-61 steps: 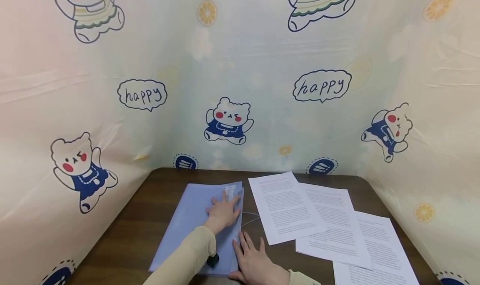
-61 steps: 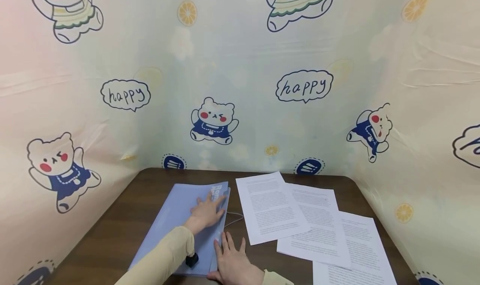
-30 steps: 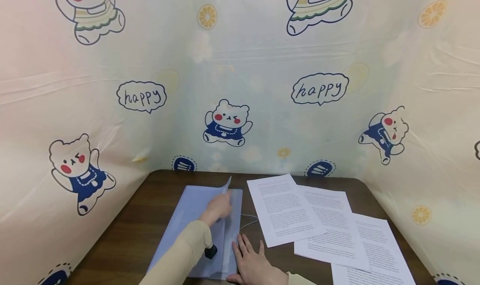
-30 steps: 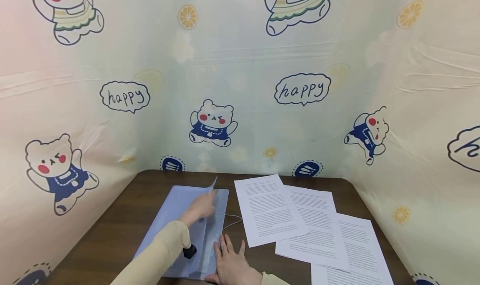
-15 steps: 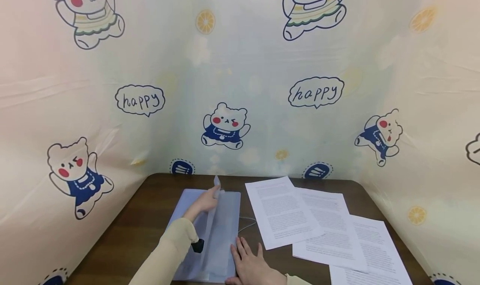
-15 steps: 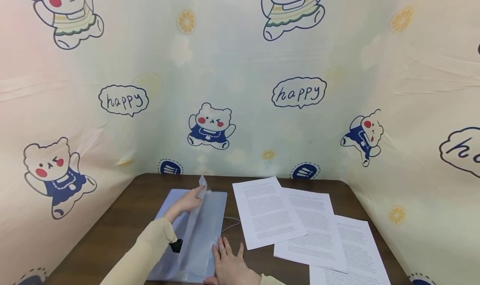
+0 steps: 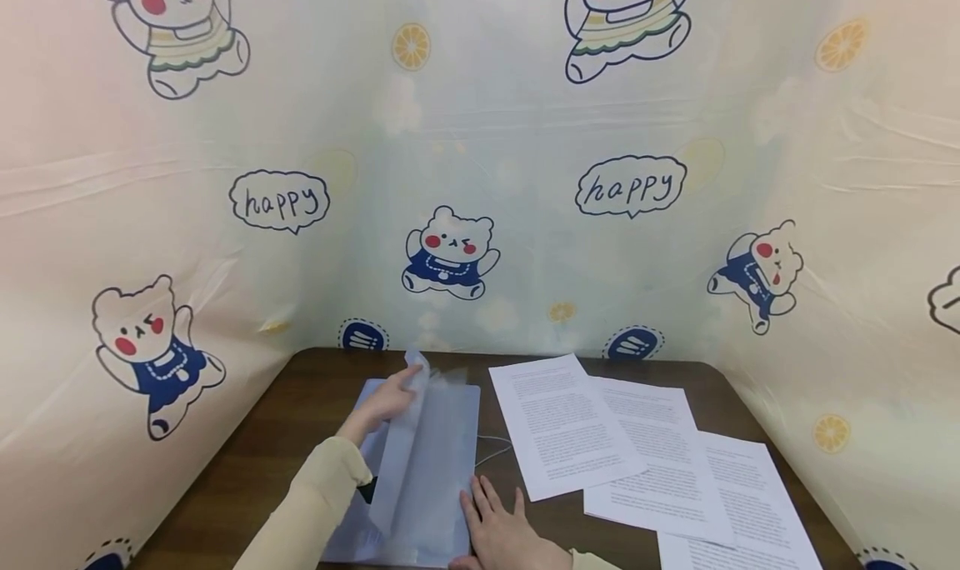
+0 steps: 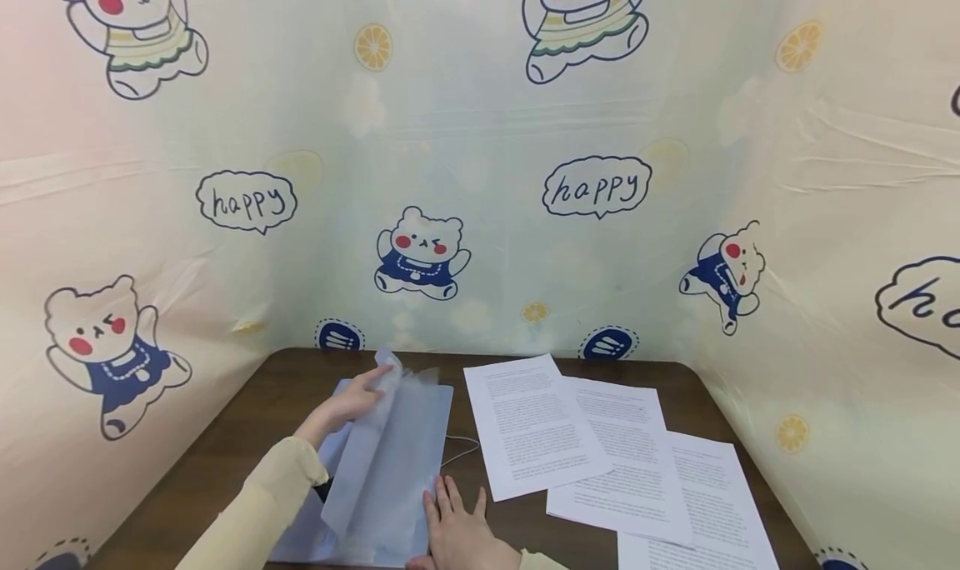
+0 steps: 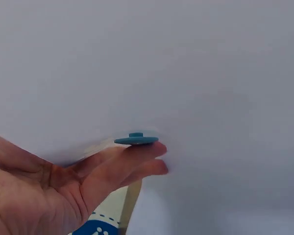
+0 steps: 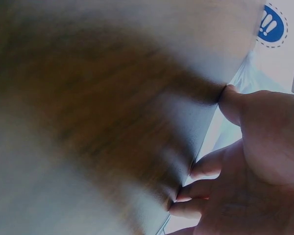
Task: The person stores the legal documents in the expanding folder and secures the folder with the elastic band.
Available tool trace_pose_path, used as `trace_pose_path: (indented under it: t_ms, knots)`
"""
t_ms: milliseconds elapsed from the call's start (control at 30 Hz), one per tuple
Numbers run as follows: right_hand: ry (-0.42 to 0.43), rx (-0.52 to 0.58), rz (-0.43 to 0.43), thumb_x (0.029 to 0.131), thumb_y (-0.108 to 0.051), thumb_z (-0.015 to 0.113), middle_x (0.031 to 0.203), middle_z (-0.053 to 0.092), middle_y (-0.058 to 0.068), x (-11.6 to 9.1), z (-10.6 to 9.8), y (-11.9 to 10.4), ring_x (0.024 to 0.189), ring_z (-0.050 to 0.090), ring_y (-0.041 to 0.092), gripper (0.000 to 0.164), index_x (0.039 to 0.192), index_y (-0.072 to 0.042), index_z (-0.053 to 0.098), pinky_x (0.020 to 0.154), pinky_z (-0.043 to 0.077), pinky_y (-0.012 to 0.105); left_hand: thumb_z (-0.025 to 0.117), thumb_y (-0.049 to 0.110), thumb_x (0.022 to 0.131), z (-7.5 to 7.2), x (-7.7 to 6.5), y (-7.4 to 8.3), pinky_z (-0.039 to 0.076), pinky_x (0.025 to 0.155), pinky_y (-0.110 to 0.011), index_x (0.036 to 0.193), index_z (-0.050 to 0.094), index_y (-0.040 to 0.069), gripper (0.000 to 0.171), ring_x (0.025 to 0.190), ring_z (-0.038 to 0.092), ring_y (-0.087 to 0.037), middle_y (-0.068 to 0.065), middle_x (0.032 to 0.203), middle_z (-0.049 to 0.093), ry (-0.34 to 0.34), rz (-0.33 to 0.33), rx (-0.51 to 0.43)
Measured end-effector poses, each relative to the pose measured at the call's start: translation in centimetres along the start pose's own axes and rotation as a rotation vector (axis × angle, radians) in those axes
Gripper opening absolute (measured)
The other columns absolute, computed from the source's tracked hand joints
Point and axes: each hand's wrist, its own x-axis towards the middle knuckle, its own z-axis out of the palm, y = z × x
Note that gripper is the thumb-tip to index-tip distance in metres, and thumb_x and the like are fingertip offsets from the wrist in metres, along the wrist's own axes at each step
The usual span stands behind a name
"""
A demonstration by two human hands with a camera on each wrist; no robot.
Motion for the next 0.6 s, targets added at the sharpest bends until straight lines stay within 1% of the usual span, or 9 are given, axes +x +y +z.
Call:
trace_pose_path:
  t_ms: [67, 100, 133, 167, 200, 233, 300, 400, 600]
  knots:
    - [-0.009, -0.001, -0.003, 0.107, -0.071, 0.050, 0.181, 0.030, 0.017, 0.0, -0.1, -0.1, 0.170, 0.027, 0.035, 0.091, 0.170, -0.007, 0.038, 0.118, 0.038, 0.081, 0.040, 0.004, 0.113, -0.6, -0.1, -0.3, 0.041, 0.058, -0.029, 0.173, 0.026, 0.002, 0.062, 0.054, 0.035, -0.012, -0.037, 0.176, 0.024, -0.009, -0.007, -0.024]
    - [-0.012, -0.008, 0.003, 0.107, -0.071, 0.051, 0.182, 0.030, 0.016, 0.0, -0.2, -0.2, 0.170, 0.027, 0.034, 0.090, 0.170, -0.008, 0.038, 0.119, 0.038, 0.080, 0.040, 0.005, 0.114, -0.8, -0.1, -0.4, 0.050, 0.065, -0.032, 0.173, 0.026, 0.002, 0.061, 0.061, 0.049, -0.018, -0.038, 0.176, 0.023, -0.010, -0.011, -0.026]
    - [-0.013, -0.011, 0.005, 0.107, -0.070, 0.051, 0.181, 0.030, 0.016, -0.1, -0.4, -0.2, 0.170, 0.028, 0.034, 0.089, 0.170, -0.008, 0.039, 0.118, 0.038, 0.080, 0.040, 0.006, 0.114, -1.0, -0.2, -0.5, 0.058, 0.077, -0.040, 0.174, 0.025, 0.003, 0.061, 0.076, 0.061, -0.027, -0.037, 0.177, 0.020, -0.012, -0.021, -0.039]
    - [-0.017, -0.019, 0.013, 0.107, -0.069, 0.052, 0.181, 0.031, 0.015, -0.2, -0.6, -0.4, 0.170, 0.028, 0.032, 0.088, 0.170, -0.009, 0.039, 0.118, 0.039, 0.079, 0.040, 0.007, 0.115, -1.3, -0.2, -0.6, 0.060, 0.090, -0.049, 0.174, 0.025, 0.003, 0.061, 0.096, 0.067, -0.038, -0.037, 0.178, 0.017, -0.013, -0.027, -0.051]
    - [-0.018, -0.021, 0.016, 0.107, -0.067, 0.055, 0.181, 0.032, 0.015, -0.2, -0.7, -0.4, 0.170, 0.028, 0.032, 0.087, 0.170, -0.009, 0.040, 0.118, 0.039, 0.079, 0.040, 0.007, 0.115, -1.5, -0.2, -0.6, 0.057, 0.105, -0.060, 0.174, 0.024, 0.004, 0.061, 0.120, 0.064, -0.048, -0.036, 0.179, 0.014, -0.014, -0.038, -0.062]
    - [-0.016, -0.024, 0.018, 0.106, -0.066, 0.057, 0.181, 0.033, 0.015, -0.2, -0.8, -0.5, 0.170, 0.029, 0.032, 0.087, 0.169, -0.009, 0.041, 0.118, 0.040, 0.079, 0.039, 0.008, 0.116, -1.7, -0.3, -0.6, 0.048, 0.117, -0.069, 0.175, 0.023, 0.005, 0.061, 0.142, 0.052, -0.056, -0.036, 0.179, 0.010, -0.018, -0.045, -0.075]
    - [-0.009, -0.035, 0.027, 0.106, -0.064, 0.059, 0.180, 0.034, 0.014, -0.3, -1.0, -0.6, 0.170, 0.030, 0.030, 0.084, 0.168, -0.010, 0.043, 0.117, 0.041, 0.078, 0.039, 0.009, 0.116, -2.2, -0.4, -0.6, 0.026, 0.127, -0.080, 0.176, 0.021, 0.008, 0.062, 0.164, 0.015, -0.061, -0.034, 0.181, 0.002, -0.025, -0.063, -0.099]
    - [-0.010, -0.045, 0.028, 0.106, -0.063, 0.060, 0.180, 0.035, 0.012, -0.4, -1.2, -0.6, 0.170, 0.030, 0.029, 0.083, 0.168, -0.011, 0.044, 0.117, 0.042, 0.078, 0.039, 0.009, 0.117, -2.8, -0.5, -0.6, 0.014, 0.130, -0.079, 0.176, 0.018, 0.009, 0.064, 0.166, 0.002, -0.061, -0.033, 0.182, -0.004, -0.039, -0.072, -0.133]
    - [0.015, -0.036, -0.014, 0.106, -0.072, 0.052, 0.181, 0.032, 0.013, 0.1, 0.0, 0.3, 0.170, 0.029, 0.030, 0.088, 0.170, -0.012, 0.042, 0.116, 0.042, 0.080, 0.040, 0.008, 0.117, -4.1, -0.8, -1.1, 0.004, 0.133, -0.076, 0.177, 0.012, 0.006, 0.066, 0.168, -0.007, -0.057, -0.031, 0.182, -0.008, -0.067, -0.040, -0.193]
